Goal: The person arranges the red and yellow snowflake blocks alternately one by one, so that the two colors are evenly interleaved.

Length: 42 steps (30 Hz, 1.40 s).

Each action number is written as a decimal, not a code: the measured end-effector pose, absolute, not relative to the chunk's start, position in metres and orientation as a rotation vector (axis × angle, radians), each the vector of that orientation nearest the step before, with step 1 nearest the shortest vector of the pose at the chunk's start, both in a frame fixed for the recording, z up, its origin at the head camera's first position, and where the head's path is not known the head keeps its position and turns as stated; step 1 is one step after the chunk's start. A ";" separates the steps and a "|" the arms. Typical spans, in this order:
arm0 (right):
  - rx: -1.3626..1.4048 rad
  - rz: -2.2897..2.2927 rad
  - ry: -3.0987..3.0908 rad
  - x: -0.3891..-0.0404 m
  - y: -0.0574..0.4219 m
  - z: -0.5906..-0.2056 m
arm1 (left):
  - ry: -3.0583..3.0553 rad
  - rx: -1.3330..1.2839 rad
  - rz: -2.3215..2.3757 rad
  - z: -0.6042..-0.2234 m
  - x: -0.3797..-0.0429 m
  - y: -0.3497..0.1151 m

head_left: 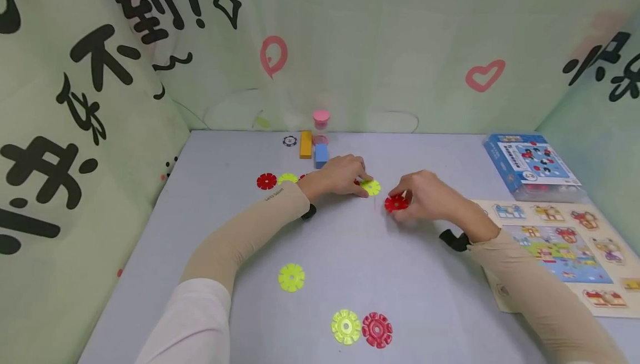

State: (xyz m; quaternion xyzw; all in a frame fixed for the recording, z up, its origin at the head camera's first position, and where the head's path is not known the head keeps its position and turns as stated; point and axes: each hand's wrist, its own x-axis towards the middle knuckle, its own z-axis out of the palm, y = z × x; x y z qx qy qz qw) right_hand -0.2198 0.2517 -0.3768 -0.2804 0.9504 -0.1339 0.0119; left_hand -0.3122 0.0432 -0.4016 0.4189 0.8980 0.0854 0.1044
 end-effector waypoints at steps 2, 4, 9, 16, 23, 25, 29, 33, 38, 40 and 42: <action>-0.722 -0.403 2.995 -0.235 0.262 -0.378 | 2.652 1.227 0.242 -0.402 -0.312 0.043; -0.603 -0.386 3.000 -0.246 0.267 -0.380 | 2.646 1.223 0.238 -0.402 -0.312 0.044; -0.517 -0.315 2.959 -0.259 0.264 -0.387 | 2.633 1.209 0.244 -0.403 -0.312 0.045; -0.529 -0.314 2.925 -0.260 0.253 -0.385 | 2.658 1.231 0.256 -0.402 -0.314 0.044; -0.548 -0.338 2.963 -0.255 0.253 -0.388 | 2.648 1.228 0.240 -0.402 -0.315 0.045; -0.546 -0.335 3.002 -0.249 0.249 -0.388 | 2.647 1.233 0.236 -0.403 -0.314 0.046; -0.686 -0.340 3.043 -0.219 0.223 -0.386 | 2.665 1.279 0.230 -0.402 -0.314 0.047; -1.051 -0.386 2.886 -0.175 0.179 -0.389 | 2.640 1.354 0.226 -0.400 -0.314 0.050; -1.408 -0.431 2.627 -0.137 0.129 -0.392 | 2.564 1.401 0.213 -0.394 -0.313 0.063; -1.514 -0.365 2.584 -0.132 0.115 -0.393 | 2.553 1.401 0.187 -0.394 -0.315 0.070; -1.607 -0.261 2.558 -0.129 0.103 -0.394 | 2.550 1.391 0.167 -0.395 -0.316 0.076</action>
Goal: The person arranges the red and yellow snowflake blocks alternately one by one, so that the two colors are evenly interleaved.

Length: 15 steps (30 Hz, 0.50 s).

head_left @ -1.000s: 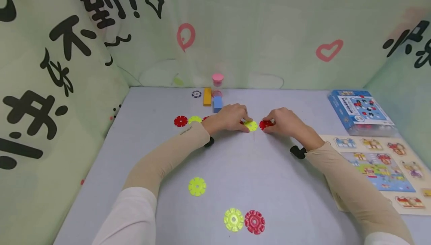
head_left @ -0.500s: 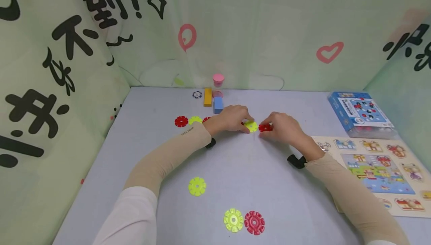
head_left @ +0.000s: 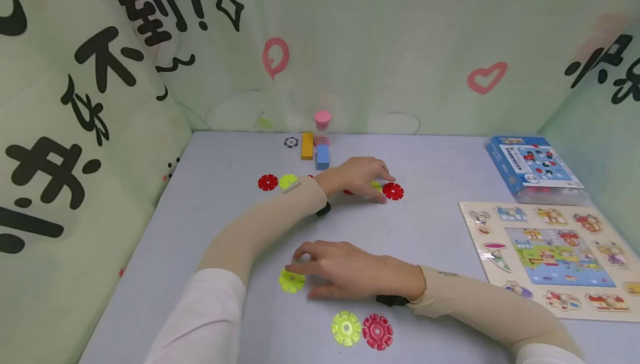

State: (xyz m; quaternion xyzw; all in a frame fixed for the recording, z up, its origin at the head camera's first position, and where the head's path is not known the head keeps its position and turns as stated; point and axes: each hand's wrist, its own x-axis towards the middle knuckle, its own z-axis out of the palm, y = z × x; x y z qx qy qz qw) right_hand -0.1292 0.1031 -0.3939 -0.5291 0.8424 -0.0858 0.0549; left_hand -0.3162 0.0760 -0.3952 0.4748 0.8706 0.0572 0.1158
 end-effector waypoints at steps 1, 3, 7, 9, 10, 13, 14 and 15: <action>-1.646 -0.196 2.556 -0.128 0.099 -0.395 | 2.549 1.385 0.161 -0.397 -0.317 0.079; -1.707 -0.072 2.553 -0.126 0.091 -0.397 | 2.552 1.376 0.156 -0.399 -0.317 0.083; -1.778 0.041 2.560 -0.123 0.082 -0.401 | 2.558 1.374 0.159 -0.401 -0.316 0.088; -1.762 0.001 2.557 -0.122 0.080 -0.401 | 2.565 1.377 0.160 -0.402 -0.316 0.089; -1.743 -0.026 2.553 -0.122 0.080 -0.400 | 2.568 1.376 0.161 -0.402 -0.316 0.090; -1.663 -0.109 2.538 -0.123 0.079 -0.399 | 2.569 1.371 0.167 -0.402 -0.314 0.091; -1.640 -0.113 2.535 -0.123 0.079 -0.398 | 2.568 1.371 0.170 -0.402 -0.314 0.092; -1.624 -0.111 2.529 -0.123 0.079 -0.397 | 2.566 1.372 0.172 -0.402 -0.314 0.092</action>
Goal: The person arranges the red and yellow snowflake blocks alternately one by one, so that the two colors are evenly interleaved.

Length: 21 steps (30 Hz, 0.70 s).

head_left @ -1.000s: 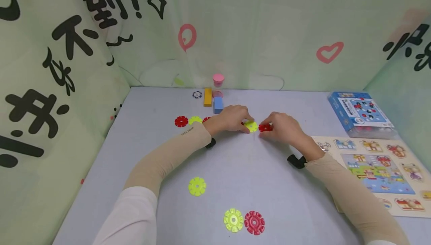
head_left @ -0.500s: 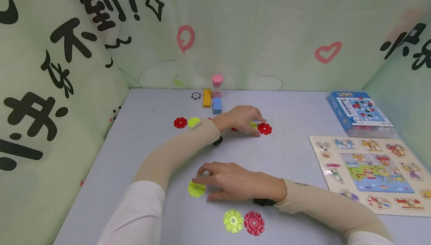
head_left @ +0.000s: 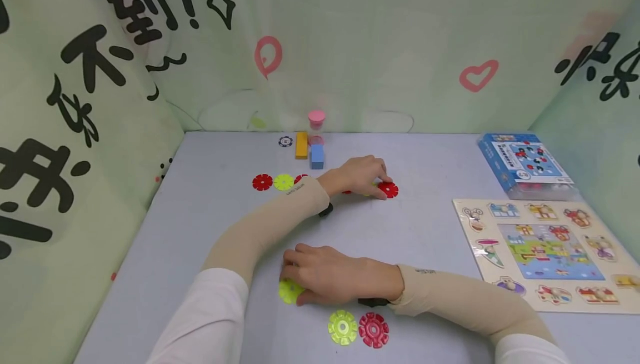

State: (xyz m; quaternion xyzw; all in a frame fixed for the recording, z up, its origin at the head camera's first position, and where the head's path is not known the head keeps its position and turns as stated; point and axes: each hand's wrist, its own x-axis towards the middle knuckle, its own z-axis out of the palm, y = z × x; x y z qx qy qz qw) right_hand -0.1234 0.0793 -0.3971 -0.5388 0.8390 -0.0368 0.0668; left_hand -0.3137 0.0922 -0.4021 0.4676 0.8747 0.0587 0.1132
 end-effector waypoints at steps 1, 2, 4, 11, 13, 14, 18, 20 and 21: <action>-1.620 -0.098 2.526 -0.124 0.079 -0.396 | 2.568 1.371 0.172 -0.402 -0.313 0.092; -1.619 -0.092 2.523 -0.124 0.079 -0.396 | 2.570 1.369 0.170 -0.402 -0.313 0.092; -1.619 -0.090 2.520 -0.125 0.078 -0.395 | 2.575 1.366 0.166 -0.402 -0.313 0.091; -1.665 -0.093 2.517 -0.124 0.078 -0.396 | 2.583 1.389 0.170 -0.404 -0.314 0.091; -1.685 -0.060 2.515 -0.123 0.078 -0.396 | 2.580 1.391 0.175 -0.404 -0.314 0.091; -1.691 -0.045 2.513 -0.123 0.078 -0.396 | 2.578 1.393 0.178 -0.404 -0.314 0.091; -1.686 -0.071 2.505 -0.121 0.077 -0.394 | 2.571 1.399 0.185 -0.404 -0.314 0.091; -1.695 -0.112 2.498 -0.120 0.077 -0.394 | 2.573 1.401 0.184 -0.403 -0.314 0.091; -1.700 -0.138 2.491 -0.119 0.078 -0.393 | 2.575 1.401 0.182 -0.403 -0.314 0.091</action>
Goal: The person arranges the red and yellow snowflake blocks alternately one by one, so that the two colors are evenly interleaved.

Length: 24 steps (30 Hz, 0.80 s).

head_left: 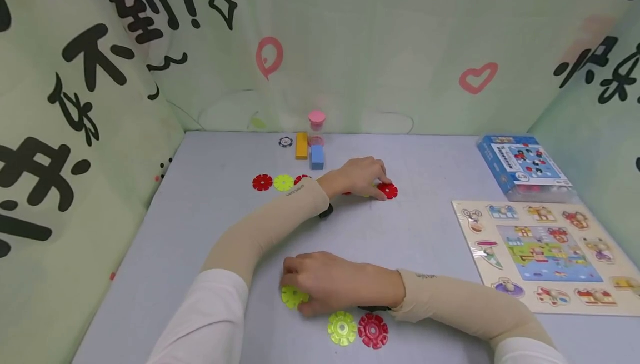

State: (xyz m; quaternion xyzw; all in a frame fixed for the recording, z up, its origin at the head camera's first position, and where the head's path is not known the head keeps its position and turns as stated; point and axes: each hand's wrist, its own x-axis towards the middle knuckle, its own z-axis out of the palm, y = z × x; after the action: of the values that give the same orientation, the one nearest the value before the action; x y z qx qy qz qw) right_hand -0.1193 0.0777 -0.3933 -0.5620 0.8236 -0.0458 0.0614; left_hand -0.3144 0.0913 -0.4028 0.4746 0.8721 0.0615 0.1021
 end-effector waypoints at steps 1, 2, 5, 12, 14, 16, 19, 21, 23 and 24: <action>-1.707 -0.161 2.481 -0.119 0.078 -0.393 | 2.576 1.399 0.180 -0.402 -0.314 0.091; -1.715 -0.178 2.472 -0.120 0.078 -0.393 | 2.577 1.398 0.181 -0.402 -0.314 0.091; -1.716 -0.214 2.433 -0.122 0.080 -0.392 | 2.576 1.394 0.185 -0.400 -0.314 0.091; -1.694 -0.248 2.398 -0.127 0.079 -0.390 | 2.571 1.392 0.180 -0.400 -0.313 0.091; -1.703 -0.230 2.418 -0.127 0.080 -0.390 | 2.570 1.393 0.178 -0.399 -0.313 0.091; -1.702 -0.201 2.437 -0.126 0.082 -0.389 | 2.572 1.391 0.174 -0.398 -0.313 0.091; -1.666 -0.162 2.452 -0.125 0.093 -0.386 | 2.575 1.384 0.166 -0.398 -0.312 0.091; -1.614 -0.181 2.468 -0.126 0.106 -0.385 | 2.579 1.384 0.163 -0.399 -0.312 0.091; -1.512 -0.248 2.485 -0.129 0.125 -0.382 | 2.582 1.383 0.164 -0.399 -0.312 0.091; -1.458 -0.289 2.504 -0.132 0.136 -0.380 | 2.586 1.381 0.162 -0.400 -0.312 0.091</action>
State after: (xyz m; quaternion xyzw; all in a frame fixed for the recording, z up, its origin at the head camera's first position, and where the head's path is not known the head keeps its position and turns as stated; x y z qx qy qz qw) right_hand -0.1320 0.1361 -0.3804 -0.4974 0.8543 -0.0986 0.1144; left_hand -0.3118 0.0911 -0.3995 0.4681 0.8760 0.0549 0.1027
